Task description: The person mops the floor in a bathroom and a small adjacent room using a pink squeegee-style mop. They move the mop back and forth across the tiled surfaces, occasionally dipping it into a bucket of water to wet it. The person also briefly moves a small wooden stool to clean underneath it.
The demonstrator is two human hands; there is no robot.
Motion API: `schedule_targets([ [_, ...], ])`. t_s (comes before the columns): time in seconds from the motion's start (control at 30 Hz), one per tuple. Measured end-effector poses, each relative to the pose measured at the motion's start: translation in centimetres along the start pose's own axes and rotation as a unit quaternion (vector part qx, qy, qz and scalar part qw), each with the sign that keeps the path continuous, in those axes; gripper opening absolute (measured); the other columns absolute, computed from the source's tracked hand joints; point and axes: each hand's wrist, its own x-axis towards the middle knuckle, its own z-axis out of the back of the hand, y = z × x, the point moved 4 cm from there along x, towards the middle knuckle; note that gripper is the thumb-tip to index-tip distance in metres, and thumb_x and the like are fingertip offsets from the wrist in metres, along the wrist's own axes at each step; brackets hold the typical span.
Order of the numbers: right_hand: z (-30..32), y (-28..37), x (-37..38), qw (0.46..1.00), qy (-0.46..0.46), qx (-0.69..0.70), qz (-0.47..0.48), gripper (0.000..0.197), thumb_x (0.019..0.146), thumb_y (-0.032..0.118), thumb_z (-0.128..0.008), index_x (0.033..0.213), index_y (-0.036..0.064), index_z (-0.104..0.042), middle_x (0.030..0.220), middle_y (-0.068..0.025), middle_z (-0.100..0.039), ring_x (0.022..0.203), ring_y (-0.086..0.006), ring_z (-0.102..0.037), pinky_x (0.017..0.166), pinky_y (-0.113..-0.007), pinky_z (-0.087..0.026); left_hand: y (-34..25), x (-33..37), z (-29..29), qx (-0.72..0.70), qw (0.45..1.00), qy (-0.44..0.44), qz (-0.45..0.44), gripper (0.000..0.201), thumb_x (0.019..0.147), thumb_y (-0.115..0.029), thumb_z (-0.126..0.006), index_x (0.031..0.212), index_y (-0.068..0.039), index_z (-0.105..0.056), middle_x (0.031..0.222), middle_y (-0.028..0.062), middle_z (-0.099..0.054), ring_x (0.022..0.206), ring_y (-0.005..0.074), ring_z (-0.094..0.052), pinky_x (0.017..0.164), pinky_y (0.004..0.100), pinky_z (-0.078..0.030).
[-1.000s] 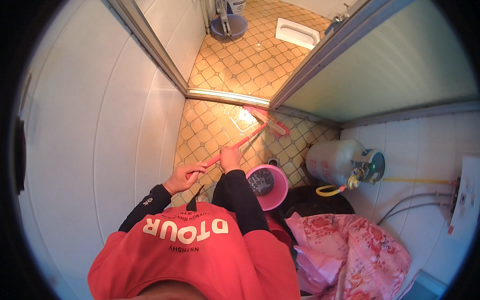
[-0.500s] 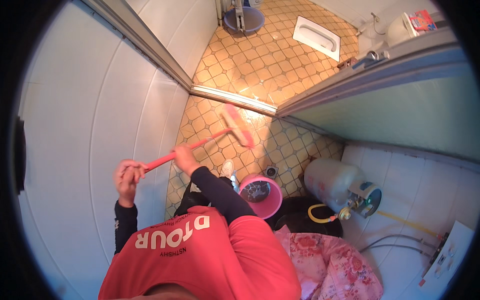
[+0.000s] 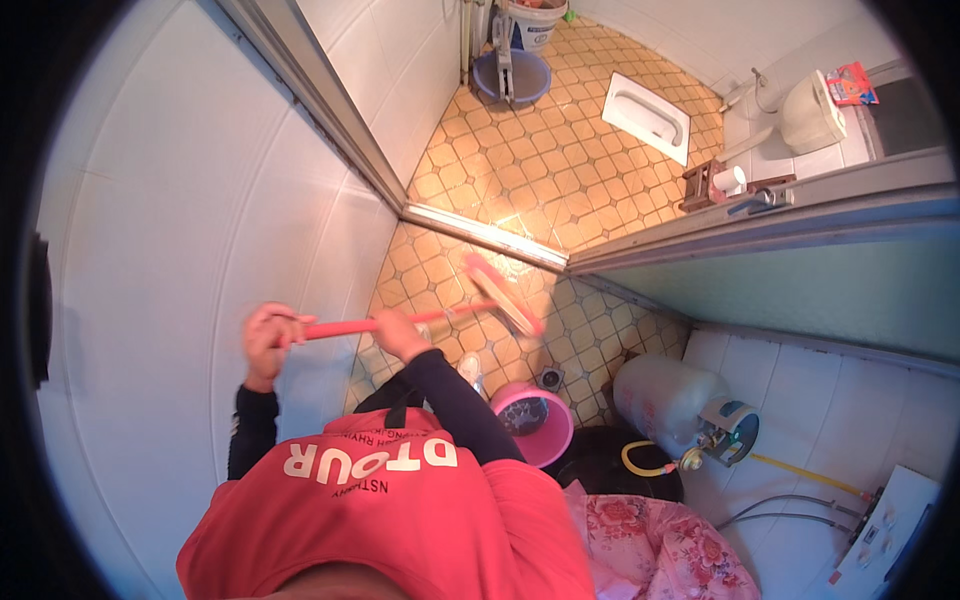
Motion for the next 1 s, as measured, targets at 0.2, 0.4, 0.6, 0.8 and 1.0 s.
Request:
schedule_targets([
  [0.2, 2.5, -6.0, -5.0, 0.980, -0.088, -0.088, -0.155, 0.009, 0.068, 0.006, -0.052, 0.073, 0.0040, -0.060, 0.068, -0.0169, -0.058, 0.069, -0.0335, -0.057, 0.062, -0.039, -0.045, 5.5, 2.0, -3.0, -0.019, 0.986, 0.103, 0.132, 0.019, 0.081, -0.004, -0.039, 0.089, 0.006, -0.054, 0.061, 0.0055, -0.051, 0.056, 0.0112, -0.049, 0.061, 0.0238, -0.043],
  [0.4, 10.0, 5.7, 3.0, 0.983, -0.166, -0.033, -0.077, 0.012, 0.067, 0.001, -0.052, 0.077, 0.0024, -0.057, 0.070, -0.0173, -0.057, 0.071, -0.0337, -0.056, 0.062, -0.038, -0.044, -7.7, 7.2, -2.4, -0.055, 0.989, 0.129, -0.048, 0.014, 0.077, -0.001, -0.044, 0.084, 0.005, -0.055, 0.069, 0.0104, -0.055, 0.055, 0.0094, -0.048, 0.057, 0.0229, -0.043],
  [0.6, 13.8, 7.3, 6.7, 0.991, -0.098, -0.077, -0.041, 0.015, 0.066, -0.001, -0.052, 0.079, 0.0035, -0.056, 0.072, -0.0162, -0.058, 0.073, -0.0343, -0.055, 0.064, -0.040, -0.043, -10.8, 9.8, -2.5, -0.062, 0.986, 0.079, -0.136, 0.010, 0.070, 0.001, -0.043, 0.069, 0.003, -0.053, 0.056, 0.0105, -0.052, 0.048, 0.0140, -0.048, 0.060, 0.0327, -0.050],
  [0.8, 22.7, 7.9, 9.1, 0.994, -0.095, -0.054, 0.012, 0.018, 0.062, -0.002, -0.054, 0.079, 0.0051, -0.055, 0.072, -0.0143, -0.056, 0.077, -0.0325, -0.053, 0.067, -0.040, -0.042, -14.8, 14.7, -8.6, -0.030, 0.968, 0.097, -0.229, 0.013, 0.062, 0.004, -0.042, 0.049, 0.000, -0.046, 0.048, 0.0060, -0.046, 0.040, 0.0171, -0.045, 0.054, 0.0381, -0.051],
  [1.0, 34.0, 1.8, 13.6, 0.974, -0.203, -0.091, 0.037, 0.025, 0.060, -0.003, -0.057, 0.084, 0.0038, -0.053, 0.074, -0.0137, -0.054, 0.079, -0.0327, -0.051, 0.068, -0.040, -0.040, -11.8, 22.0, -16.6, 0.103, 0.961, 0.111, -0.233, 0.010, 0.064, 0.004, -0.045, 0.057, -0.001, -0.049, 0.050, 0.0047, -0.046, 0.046, 0.0165, -0.048, 0.068, 0.0428, -0.048],
])
